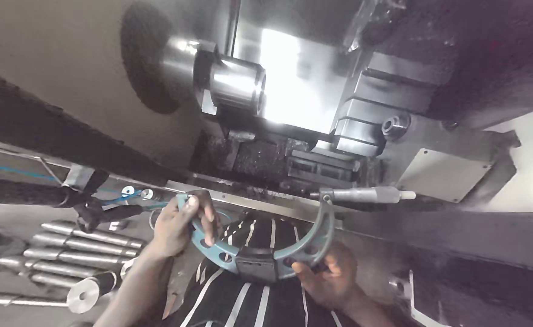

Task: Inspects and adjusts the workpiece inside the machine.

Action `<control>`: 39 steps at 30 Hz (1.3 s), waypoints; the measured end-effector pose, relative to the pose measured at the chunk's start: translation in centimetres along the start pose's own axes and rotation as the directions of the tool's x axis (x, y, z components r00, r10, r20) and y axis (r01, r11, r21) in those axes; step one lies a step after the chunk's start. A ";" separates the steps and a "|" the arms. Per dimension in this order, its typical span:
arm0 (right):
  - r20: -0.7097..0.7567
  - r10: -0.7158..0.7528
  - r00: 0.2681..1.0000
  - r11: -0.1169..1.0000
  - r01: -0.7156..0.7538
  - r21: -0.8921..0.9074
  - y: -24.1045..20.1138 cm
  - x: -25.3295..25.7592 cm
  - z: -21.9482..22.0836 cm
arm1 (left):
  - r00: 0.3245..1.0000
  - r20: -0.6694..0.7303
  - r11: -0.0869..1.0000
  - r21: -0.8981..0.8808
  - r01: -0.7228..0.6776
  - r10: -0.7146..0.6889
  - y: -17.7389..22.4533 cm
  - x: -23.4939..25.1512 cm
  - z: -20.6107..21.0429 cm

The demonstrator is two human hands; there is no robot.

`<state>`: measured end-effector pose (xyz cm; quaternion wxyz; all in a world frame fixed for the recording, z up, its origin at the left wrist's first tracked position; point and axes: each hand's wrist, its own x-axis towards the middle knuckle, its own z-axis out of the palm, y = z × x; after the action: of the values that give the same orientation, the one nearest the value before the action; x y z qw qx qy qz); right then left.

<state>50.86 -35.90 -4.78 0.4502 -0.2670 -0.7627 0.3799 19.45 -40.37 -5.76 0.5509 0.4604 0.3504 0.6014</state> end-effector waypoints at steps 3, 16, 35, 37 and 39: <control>0.010 0.021 1.000 0.999 -0.021 -0.031 -0.1 0.5 0.6 | 1.000 0.008 1.000 -0.014 -0.010 0.010 0.2 0.1 -0.9; 0.027 0.097 0.995 0.995 -0.096 -0.037 0.5 3.2 4.4 | 0.999 0.027 0.997 -0.063 0.047 -0.046 0.2 1.6 -6.2; -0.078 0.288 0.954 0.944 -0.297 -0.147 2.7 8.7 9.2 | 0.970 0.063 0.946 -0.213 0.244 -0.236 -4.3 9.1 -14.1; -0.091 0.315 0.945 0.939 -0.324 -0.115 3.1 8.8 9.2 | 0.966 0.076 0.937 -0.238 0.257 -0.245 -4.5 9.7 -14.1; -0.085 0.329 0.941 0.934 -0.337 -0.117 3.5 9.0 9.2 | 0.963 0.063 0.935 -0.229 0.269 -0.262 -4.4 10.3 -14.1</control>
<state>38.86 -30.28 -6.08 0.3851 -0.4330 -0.7149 0.3913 8.01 -28.33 -12.79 0.6831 0.3496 0.3269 0.5516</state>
